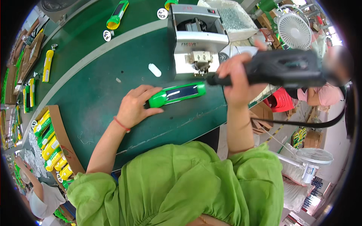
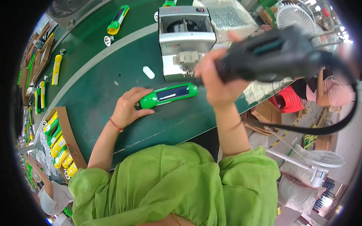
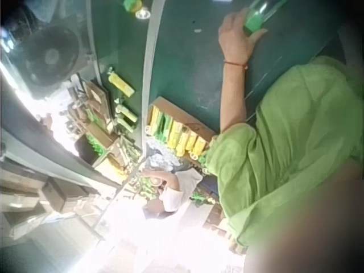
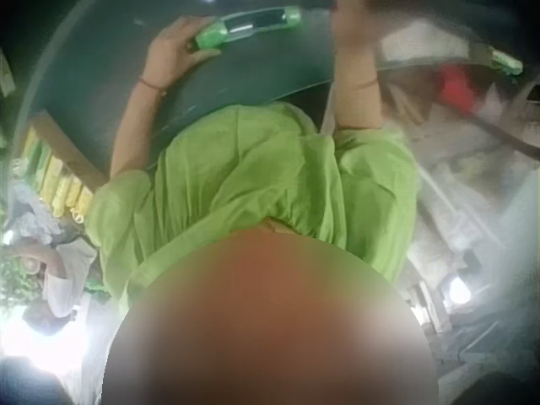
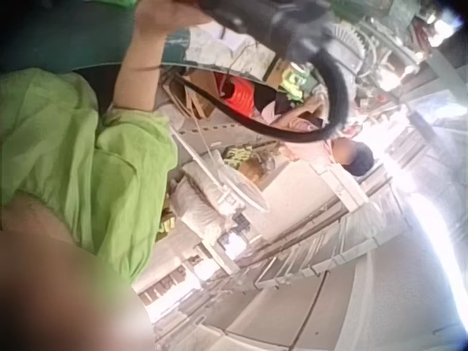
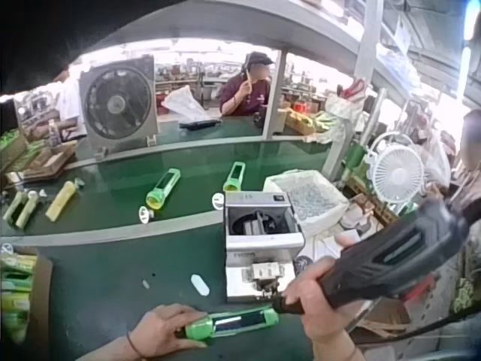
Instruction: The person assembles solar-powered flashlights by attaching solar panel components to flashlight casings using an electric screwdriver.
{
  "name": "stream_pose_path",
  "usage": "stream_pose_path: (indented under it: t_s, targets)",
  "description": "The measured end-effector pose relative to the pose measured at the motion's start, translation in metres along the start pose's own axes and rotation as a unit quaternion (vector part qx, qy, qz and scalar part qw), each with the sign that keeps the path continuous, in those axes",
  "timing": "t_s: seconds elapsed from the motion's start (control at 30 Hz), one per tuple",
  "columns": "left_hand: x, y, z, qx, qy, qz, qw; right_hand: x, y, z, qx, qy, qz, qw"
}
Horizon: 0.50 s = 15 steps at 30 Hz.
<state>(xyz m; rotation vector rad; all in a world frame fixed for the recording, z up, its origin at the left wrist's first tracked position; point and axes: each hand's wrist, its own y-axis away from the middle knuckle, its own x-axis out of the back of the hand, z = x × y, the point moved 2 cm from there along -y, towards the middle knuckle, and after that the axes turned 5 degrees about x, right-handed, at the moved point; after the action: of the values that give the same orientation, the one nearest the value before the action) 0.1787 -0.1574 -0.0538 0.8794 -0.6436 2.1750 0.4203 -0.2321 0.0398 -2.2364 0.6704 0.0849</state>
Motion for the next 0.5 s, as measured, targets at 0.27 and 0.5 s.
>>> stream_pose_path:
  t_s: [0.27,0.5]
  targets:
    - [-0.023,-0.012,0.028,-0.004,-0.003,0.026,1.000,-0.010,-0.032,0.018,0.034,0.062,-0.095,0.993]
    - [-0.032,-0.013,0.022,-0.001,0.055,0.032,0.998,-0.010,-0.044,0.032,-0.098,0.014,-0.121,0.988]
